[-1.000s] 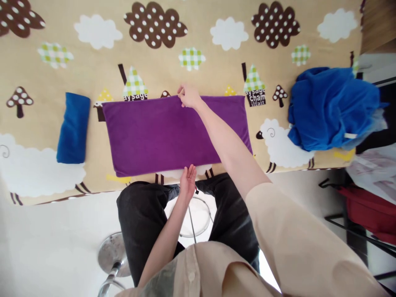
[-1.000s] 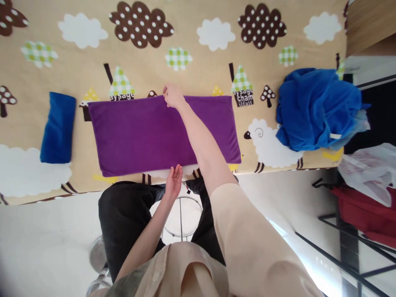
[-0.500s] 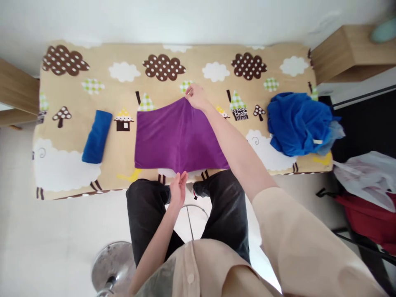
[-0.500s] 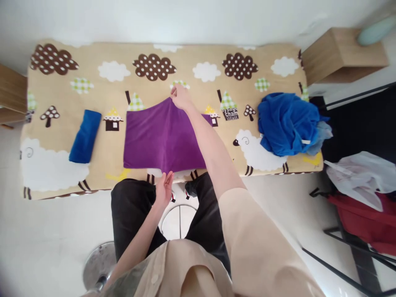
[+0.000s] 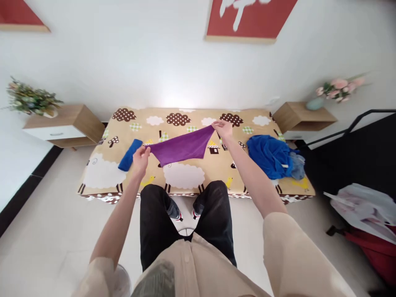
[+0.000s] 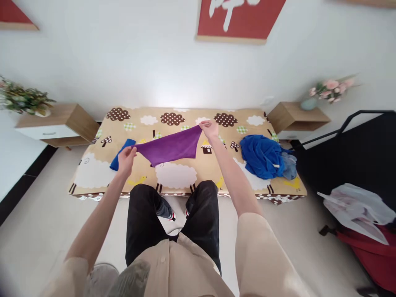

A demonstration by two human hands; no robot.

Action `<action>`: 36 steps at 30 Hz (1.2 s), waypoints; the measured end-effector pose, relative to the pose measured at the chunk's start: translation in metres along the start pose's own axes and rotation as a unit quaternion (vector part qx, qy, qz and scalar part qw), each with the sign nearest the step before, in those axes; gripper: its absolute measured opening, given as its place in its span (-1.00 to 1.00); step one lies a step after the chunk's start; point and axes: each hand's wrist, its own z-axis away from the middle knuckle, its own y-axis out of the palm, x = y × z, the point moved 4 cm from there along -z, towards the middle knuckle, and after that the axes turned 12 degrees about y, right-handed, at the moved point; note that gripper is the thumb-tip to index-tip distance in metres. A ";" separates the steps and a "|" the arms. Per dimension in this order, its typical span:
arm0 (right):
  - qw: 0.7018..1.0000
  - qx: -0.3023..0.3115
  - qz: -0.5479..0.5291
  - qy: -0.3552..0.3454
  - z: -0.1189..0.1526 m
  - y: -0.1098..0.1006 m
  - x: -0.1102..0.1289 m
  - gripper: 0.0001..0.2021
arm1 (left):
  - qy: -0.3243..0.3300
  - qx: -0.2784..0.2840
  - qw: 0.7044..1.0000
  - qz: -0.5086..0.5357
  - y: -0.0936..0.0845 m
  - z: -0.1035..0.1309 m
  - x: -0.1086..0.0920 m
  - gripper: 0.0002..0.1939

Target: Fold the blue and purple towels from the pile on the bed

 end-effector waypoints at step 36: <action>0.987 0.064 -0.141 0.034 0.195 -0.134 0.039 -0.61 | -0.006 0.092 0.995 0.035 -0.061 -0.010 -0.166 -0.74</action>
